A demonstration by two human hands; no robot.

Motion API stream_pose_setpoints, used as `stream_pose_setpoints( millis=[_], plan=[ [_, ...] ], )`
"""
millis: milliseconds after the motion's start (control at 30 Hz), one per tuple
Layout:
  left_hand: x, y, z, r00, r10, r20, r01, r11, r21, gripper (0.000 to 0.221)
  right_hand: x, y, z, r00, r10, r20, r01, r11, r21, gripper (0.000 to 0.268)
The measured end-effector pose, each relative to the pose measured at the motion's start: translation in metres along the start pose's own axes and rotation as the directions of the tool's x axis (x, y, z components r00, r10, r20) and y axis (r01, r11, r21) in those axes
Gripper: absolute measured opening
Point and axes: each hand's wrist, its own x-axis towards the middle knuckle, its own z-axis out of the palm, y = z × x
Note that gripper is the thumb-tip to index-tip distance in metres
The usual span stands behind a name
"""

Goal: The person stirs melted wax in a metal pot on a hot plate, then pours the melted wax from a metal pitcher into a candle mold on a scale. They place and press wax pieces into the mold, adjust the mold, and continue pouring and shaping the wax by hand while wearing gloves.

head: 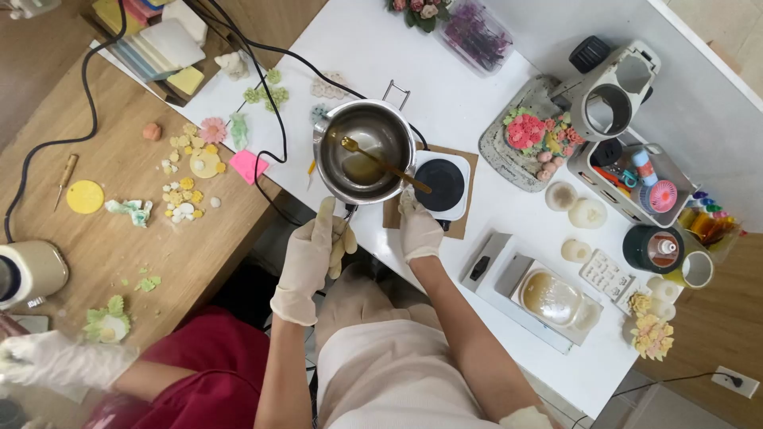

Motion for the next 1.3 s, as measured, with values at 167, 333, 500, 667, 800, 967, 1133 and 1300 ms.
stream_pose_setpoints(
  millis=[167, 333, 500, 667, 800, 967, 1133, 1300],
  plan=[
    [0.009, 0.006, 0.000, 0.999, 0.029, 0.020, -0.030, 0.999, 0.018, 0.065, -0.034, 0.026, -0.012, 0.997, -0.014, 0.073, 0.007, 0.996, 0.090, 0.036],
    [0.020, 0.005, -0.007, 0.998, 0.046, 0.048, -0.049, 0.998, 0.048, 0.067, -0.010, 0.005, -0.007, 0.990, 0.090, 0.108, -0.116, 0.959, 0.259, 0.030],
    [0.026, 0.006, -0.005, 0.994, 0.076, 0.072, -0.078, 0.997, 0.021, 0.064, 0.001, -0.005, -0.007, 0.983, 0.174, 0.057, -0.182, 0.963, 0.200, 0.029],
    [0.027, 0.004, -0.001, 0.996, 0.054, 0.066, -0.058, 0.997, 0.048, 0.066, -0.027, 0.016, -0.014, 0.992, 0.100, 0.071, -0.112, 0.974, 0.196, 0.030],
    [0.023, 0.004, 0.003, 0.998, 0.046, 0.037, -0.047, 0.998, 0.029, 0.062, -0.017, 0.012, 0.000, 0.994, 0.071, 0.082, -0.083, 0.985, 0.151, 0.024],
    [0.018, 0.001, -0.001, 0.998, 0.042, 0.047, -0.043, 0.999, 0.022, 0.061, -0.009, 0.002, 0.006, 0.984, 0.128, 0.124, -0.132, 0.991, 0.020, 0.021],
    [0.021, -0.002, -0.004, 0.998, 0.052, 0.044, -0.055, 0.996, 0.066, 0.068, -0.006, 0.007, -0.019, 0.996, 0.043, 0.076, -0.053, 0.990, 0.132, 0.033],
    [0.007, -0.001, -0.004, 0.999, 0.044, 0.021, -0.043, 0.999, -0.018, 0.061, 0.003, -0.004, -0.014, 0.970, 0.140, 0.201, -0.164, 0.981, 0.107, 0.024]
  ],
)
